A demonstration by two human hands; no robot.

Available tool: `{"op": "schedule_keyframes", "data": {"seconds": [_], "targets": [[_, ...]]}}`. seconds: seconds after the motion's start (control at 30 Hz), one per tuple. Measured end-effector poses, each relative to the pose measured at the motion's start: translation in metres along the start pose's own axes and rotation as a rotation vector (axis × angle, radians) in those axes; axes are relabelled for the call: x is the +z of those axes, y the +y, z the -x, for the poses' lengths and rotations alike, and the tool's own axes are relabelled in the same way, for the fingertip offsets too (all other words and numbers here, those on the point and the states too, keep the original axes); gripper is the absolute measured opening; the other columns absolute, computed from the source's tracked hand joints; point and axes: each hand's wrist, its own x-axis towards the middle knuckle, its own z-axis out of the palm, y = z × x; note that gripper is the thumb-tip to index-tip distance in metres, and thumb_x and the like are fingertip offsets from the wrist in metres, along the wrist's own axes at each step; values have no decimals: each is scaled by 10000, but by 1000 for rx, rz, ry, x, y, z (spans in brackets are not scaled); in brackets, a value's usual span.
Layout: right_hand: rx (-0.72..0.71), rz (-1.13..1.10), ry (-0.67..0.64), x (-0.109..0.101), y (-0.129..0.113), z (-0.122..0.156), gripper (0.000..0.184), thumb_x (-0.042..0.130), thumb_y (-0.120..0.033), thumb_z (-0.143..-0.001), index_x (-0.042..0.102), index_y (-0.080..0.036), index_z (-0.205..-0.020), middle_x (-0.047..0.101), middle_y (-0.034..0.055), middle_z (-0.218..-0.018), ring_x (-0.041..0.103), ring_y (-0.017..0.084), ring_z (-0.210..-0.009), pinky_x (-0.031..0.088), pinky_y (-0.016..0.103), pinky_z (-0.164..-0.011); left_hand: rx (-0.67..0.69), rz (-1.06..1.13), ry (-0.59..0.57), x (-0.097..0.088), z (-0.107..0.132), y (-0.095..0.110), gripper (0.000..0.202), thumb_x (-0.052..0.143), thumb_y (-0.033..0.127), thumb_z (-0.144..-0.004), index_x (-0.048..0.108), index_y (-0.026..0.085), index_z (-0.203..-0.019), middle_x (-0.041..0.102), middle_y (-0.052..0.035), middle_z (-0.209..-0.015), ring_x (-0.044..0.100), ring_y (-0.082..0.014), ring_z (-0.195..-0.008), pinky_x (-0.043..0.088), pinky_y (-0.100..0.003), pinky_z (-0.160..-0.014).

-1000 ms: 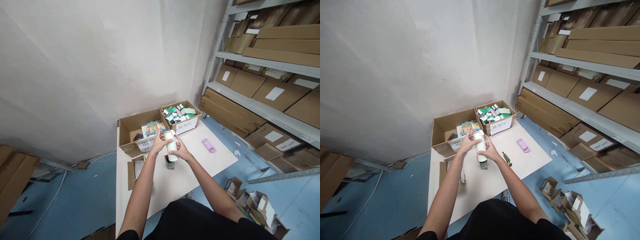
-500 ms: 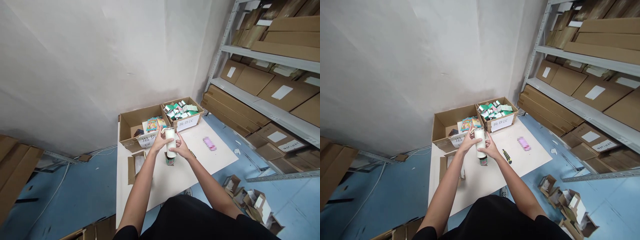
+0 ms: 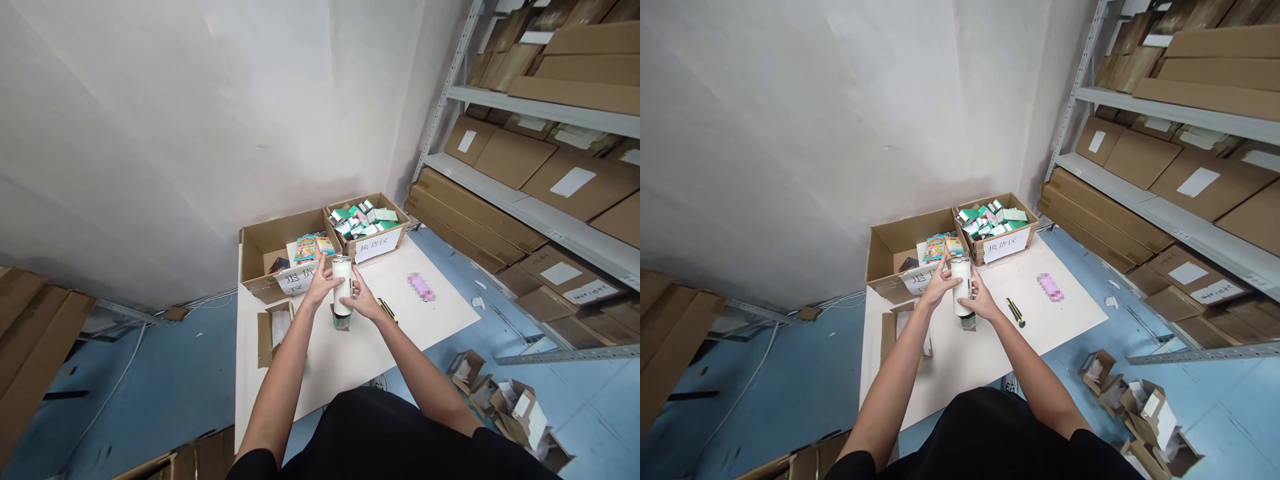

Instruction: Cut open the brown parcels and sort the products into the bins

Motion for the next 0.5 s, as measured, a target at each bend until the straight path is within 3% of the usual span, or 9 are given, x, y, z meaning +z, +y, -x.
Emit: {"op": "schedule_keyframes", "data": {"seconds": [0.13, 0.27, 0.37, 0.43, 0.5], "targets": [[22, 112, 25, -3, 7, 1, 1329, 947, -318, -610, 188, -361, -1699, 639, 27, -1157, 638, 173, -873, 565, 351, -825, 97, -178, 6, -7, 0, 9, 1132, 976, 315, -620, 436, 264, -1614, 547, -137, -1581, 578, -302, -1386, 486, -419, -1149], [22, 110, -66, -16, 25, 2, 1266, 961, -312, -579, 308, -360, -1663, 640, 28, -1206, 652, 185, -976, 548, 370, -904, 122, -314, -50, -21, -3, 16, 862, 965, 342, -607, 667, 214, -1405, 690, -113, -1410, 630, -315, -1305, 489, -459, -1144], [63, 148, -21, -31, 50, 3, 922, 884, -320, -670, 533, -318, -1523, 674, 34, -1192, 650, 220, -1106, 527, 400, -975, 155, -369, 28, -27, -4, 12, 767, 956, 337, -603, 714, 196, -1318, 715, -112, -1352, 659, -307, -1241, 493, -460, -1129], [159, 286, 98, -37, 71, 2, 629, 810, -318, -743, 665, -272, -1353, 701, 29, -1096, 668, 215, -1043, 527, 398, -967, 174, -378, 80, -27, -4, 4, 794, 956, 313, -584, 703, 192, -1327, 718, -106, -1334, 662, -298, -1221, 490, -449, -1122], [288, 463, 185, -36, 94, 1, 457, 787, -316, -776, 717, -235, -1220, 716, 24, -1006, 680, 206, -944, 528, 373, -929, 164, -387, 99, -26, -5, -8, 837, 957, 289, -565, 686, 193, -1352, 729, -97, -1292, 675, -281, -1166, 497, -442, -1103]]}}
